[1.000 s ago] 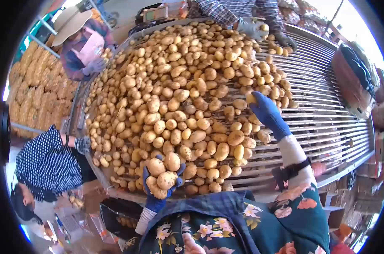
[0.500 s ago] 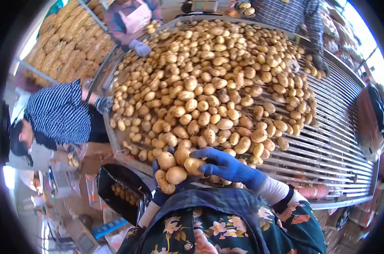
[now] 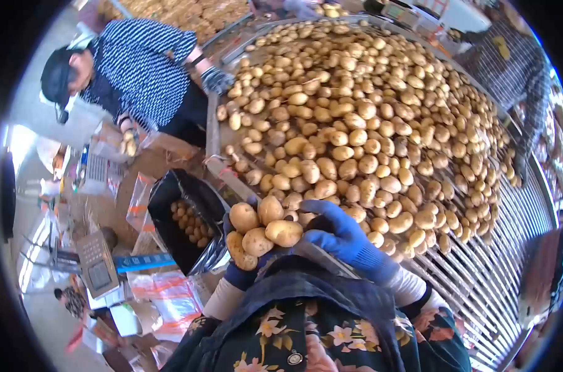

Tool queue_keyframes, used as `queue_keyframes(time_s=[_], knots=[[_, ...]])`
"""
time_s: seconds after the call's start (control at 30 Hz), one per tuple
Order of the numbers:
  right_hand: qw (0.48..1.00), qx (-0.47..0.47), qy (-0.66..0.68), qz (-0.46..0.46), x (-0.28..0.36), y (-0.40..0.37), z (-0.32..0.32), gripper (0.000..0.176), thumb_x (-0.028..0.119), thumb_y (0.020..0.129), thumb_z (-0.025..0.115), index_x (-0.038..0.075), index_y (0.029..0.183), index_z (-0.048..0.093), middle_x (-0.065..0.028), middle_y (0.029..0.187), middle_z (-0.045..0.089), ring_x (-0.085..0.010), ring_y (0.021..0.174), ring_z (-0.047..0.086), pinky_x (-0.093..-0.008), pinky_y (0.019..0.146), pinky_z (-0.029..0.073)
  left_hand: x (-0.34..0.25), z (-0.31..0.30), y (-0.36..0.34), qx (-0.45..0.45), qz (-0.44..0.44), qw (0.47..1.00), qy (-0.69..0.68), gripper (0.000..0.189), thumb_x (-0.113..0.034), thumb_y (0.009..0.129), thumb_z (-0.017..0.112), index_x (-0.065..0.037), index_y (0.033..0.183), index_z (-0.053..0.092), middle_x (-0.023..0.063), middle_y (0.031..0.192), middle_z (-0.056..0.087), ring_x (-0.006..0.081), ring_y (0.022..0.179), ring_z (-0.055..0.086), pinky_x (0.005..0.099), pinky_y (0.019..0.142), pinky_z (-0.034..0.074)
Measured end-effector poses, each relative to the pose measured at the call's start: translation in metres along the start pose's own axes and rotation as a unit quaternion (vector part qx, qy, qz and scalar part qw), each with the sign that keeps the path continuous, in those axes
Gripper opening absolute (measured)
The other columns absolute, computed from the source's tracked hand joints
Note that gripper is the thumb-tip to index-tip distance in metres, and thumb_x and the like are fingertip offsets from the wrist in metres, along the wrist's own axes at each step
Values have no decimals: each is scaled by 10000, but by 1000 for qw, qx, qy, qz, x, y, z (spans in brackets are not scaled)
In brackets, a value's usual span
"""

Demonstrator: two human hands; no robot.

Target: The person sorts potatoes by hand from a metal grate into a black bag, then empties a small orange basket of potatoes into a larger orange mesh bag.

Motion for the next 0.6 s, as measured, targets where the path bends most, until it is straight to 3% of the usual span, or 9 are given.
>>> queue_keyframes(time_s=[0.17, 0.27, 0.3, 0.37, 0.4, 0.43, 0.5, 0.57, 0.6], knots=[[975, -59, -213, 35, -20, 7, 9, 452, 126, 911, 653, 27, 1321, 491, -70, 1205, 558, -126, 1034, 584, -297, 901, 493, -39, 39, -5, 238, -49, 969, -49, 476, -421, 993, 395, -73, 1286, 534, 195, 1278, 569, 349, 1070, 596, 500, 905, 511], [958, -47, -281, 42, -38, 24, 27, 449, 109, 886, 678, 28, 1296, 513, -94, 1188, 573, -144, 1008, 604, -293, 882, 496, -76, 27, -16, 124, -162, 973, -109, 473, -432, 985, 405, -70, 1242, 566, 166, 1249, 590, 335, 1089, 589, 480, 946, 485], [933, -51, -356, 2, -34, 32, 38, 440, 127, 877, 680, 44, 1281, 527, -114, 1160, 589, -202, 964, 624, -319, 846, 508, -87, 18, -16, 128, -149, 974, -113, 473, -432, 985, 405, -70, 1242, 566, 166, 1249, 590, 335, 1089, 589, 480, 946, 485], [901, -40, -430, -42, -35, 48, 59, 432, 146, 867, 682, 59, 1266, 541, -135, 1132, 606, -260, 920, 644, -345, 810, 519, -127, -2, -13, 184, 74, 980, 14, 477, -439, 986, 406, -64, 1233, 567, 127, 1233, 600, 308, 1098, 586, 457, 985, 459], [855, -52, -510, -85, -37, 57, 64, 438, 153, 858, 679, 62, 1264, 544, -145, 1143, 603, -299, 954, 635, -379, 829, 519, -140, 19, -28, 19, 133, 991, 10, 469, -435, 988, 413, -65, 1230, 570, 100, 1220, 607, 291, 1103, 587, 445, 987, 459], [800, -63, -582, -133, -39, 64, 71, 444, 161, 848, 676, 65, 1261, 546, -155, 1153, 600, -337, 988, 627, -414, 847, 519, -155, 16, -33, 20, 150, 988, 6, 469, -435, 988, 413, -65, 1230, 570, 100, 1220, 607, 291, 1103, 587, 445, 987, 459], [777, -42, -613, -140, -54, 79, 80, 418, 152, 819, 668, 80, 1218, 568, -162, 1154, 590, -371, 980, 605, -461, 806, 516, -187, -1, -41, -23, 146, 989, 15, 465, -433, 990, 420, -67, 1237, 566, 87, 1228, 606, 289, 1101, 586, 425, 988, 456], [679, -48, -717, -151, -81, 89, 76, 601, 183, 754, 706, 42, 1301, 500, -182, 1222, 549, -385, 1010, 568, -474, 824, 490, -216, -13, -57, 7, 206, 978, 16, 484, -453, 984, 425, -71, 1250, 557, 89, 1238, 602, 302, 1118, 581, 481, 984, 471], [678, -33, -716, -163, -92, 91, 72, 601, 183, 754, 706, 42, 1301, 500, -182, 1222, 549, -385, 1010, 568, -474, 824, 490, -227, -6, -70, 25, 212, 977, 8, 492, -469, 979, 427, -79, 1250, 556, 93, 1246, 599, 314, 1133, 576, 524, 975, 476]])
Point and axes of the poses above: each hand's wrist, its own y-axis towards the middle knuckle, its own z-axis out of the palm, x = y × z, the point moved 5 cm from there along y, towards the middle knuckle
